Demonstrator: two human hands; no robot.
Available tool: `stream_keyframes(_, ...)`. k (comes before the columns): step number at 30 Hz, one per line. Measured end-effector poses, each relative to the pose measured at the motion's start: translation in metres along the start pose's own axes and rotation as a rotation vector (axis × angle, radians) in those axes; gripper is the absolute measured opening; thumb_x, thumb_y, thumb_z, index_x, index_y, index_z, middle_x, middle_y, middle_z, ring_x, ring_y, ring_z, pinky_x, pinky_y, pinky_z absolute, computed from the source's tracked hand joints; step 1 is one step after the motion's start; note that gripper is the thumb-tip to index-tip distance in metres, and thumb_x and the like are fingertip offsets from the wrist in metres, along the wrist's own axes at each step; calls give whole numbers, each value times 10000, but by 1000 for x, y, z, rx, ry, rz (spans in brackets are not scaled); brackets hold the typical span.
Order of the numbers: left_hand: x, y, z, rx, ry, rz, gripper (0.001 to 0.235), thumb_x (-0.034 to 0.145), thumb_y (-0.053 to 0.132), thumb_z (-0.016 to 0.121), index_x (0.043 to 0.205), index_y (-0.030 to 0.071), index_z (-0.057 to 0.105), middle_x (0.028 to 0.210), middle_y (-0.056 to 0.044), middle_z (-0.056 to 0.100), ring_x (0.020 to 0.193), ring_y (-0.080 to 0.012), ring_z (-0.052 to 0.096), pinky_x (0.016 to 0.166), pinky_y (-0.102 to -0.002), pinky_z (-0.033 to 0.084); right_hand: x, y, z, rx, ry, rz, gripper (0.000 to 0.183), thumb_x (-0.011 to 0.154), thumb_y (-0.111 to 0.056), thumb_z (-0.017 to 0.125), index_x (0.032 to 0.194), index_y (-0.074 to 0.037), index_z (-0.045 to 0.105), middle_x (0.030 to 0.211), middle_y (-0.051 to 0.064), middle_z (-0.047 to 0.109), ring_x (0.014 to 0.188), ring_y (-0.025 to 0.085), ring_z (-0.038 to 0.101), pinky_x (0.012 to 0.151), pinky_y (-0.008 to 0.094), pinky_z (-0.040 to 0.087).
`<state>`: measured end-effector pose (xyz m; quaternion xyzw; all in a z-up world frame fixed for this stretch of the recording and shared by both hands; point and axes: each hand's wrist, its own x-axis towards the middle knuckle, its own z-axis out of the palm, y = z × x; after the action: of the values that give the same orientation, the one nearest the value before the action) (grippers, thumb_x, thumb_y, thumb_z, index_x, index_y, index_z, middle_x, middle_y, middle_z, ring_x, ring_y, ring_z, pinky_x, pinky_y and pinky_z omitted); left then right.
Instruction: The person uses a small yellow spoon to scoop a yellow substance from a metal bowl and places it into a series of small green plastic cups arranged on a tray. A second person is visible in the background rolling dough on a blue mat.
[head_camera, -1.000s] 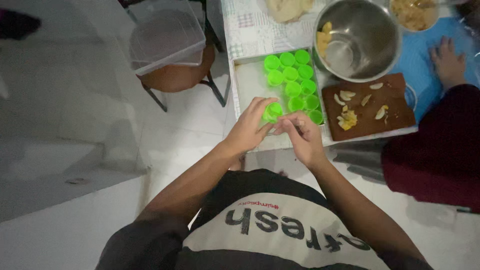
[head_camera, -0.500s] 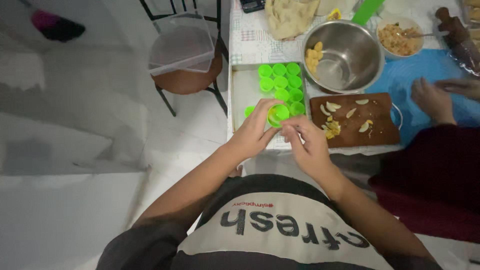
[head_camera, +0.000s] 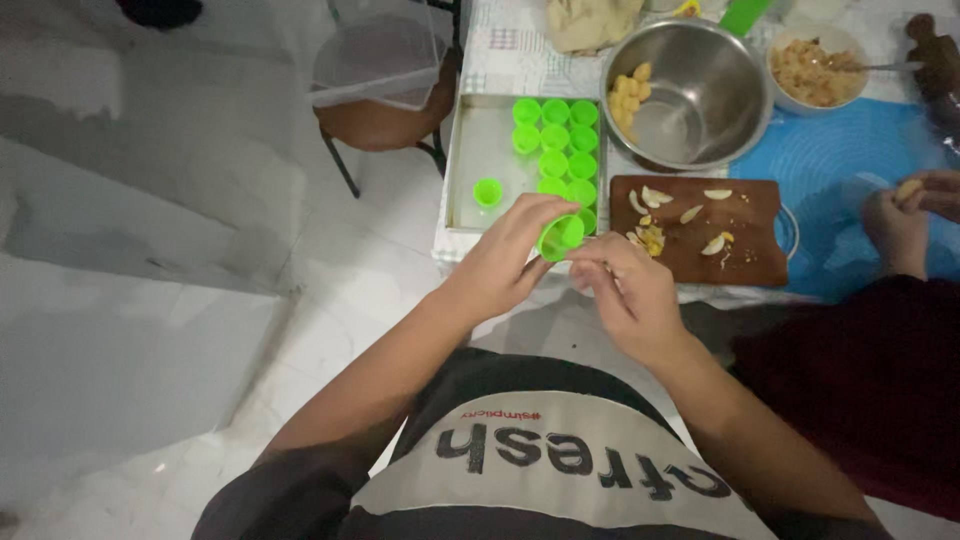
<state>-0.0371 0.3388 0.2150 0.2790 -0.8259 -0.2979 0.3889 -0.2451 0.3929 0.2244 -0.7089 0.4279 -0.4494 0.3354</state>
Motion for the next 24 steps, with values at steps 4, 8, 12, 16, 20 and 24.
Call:
stream_keyframes(4, -4, 6, 5, 51, -5, 13, 692, 780, -120, 646, 1432, 56, 494, 1378, -186, 556, 1321, -395, 532, 1139, -452, 437, -6, 8, -9, 262, -5, 142, 138, 1065, 32, 535, 1144, -9, 642, 975, 83, 637, 822, 135, 636, 769, 285, 538)
stream_keyframes(8, -5, 13, 13, 89, -32, -25, 702, 779, -113, 661, 1438, 83, 518, 1358, -157, 566, 1302, -369, 550, 1115, -434, 460, 1, -2, -27, -207, -52, -169, 153, 972, 61, 602, 1113, 13, 635, 954, 143, 622, 815, 268, 633, 745, 334, 510)
stream_keyframes(12, -8, 19, 21, 72, 0, -22, 689, 802, -104, 669, 1447, 84, 514, 1358, -151, 566, 1292, -362, 563, 1096, -425, 474, 5, -12, -37, -509, -52, -550, 372, 701, 90, 642, 1069, 58, 599, 963, 211, 625, 812, 401, 621, 763, 425, 514)
stream_keyframes(16, -4, 19, 21, 117, 3, 12, 683, 790, -117, 652, 1435, 77, 537, 1355, -150, 576, 1284, -362, 574, 1094, -431, 482, -2, -9, -27, -241, -79, -229, 141, 948, 43, 597, 1082, 2, 616, 902, 140, 603, 794, 289, 613, 744, 365, 503)
stream_keyframes(20, 1, 17, 22, 122, 29, 37, 668, 784, -125, 634, 1418, 67, 545, 1340, -147, 578, 1284, -356, 580, 1096, -434, 489, -5, 9, -19, 393, 63, 260, 109, 1088, -66, 502, 1082, -28, 604, 845, 43, 630, 709, 112, 601, 684, 261, 483)
stream_keyframes(24, 6, 13, 17, 154, 39, 75, 669, 757, -134, 627, 1391, 67, 559, 1332, -144, 593, 1264, -359, 592, 1086, -438, 491, 1, 16, -23, 463, 107, 315, 90, 1105, -57, 511, 1093, -34, 597, 842, 52, 622, 717, 103, 594, 673, 251, 499)
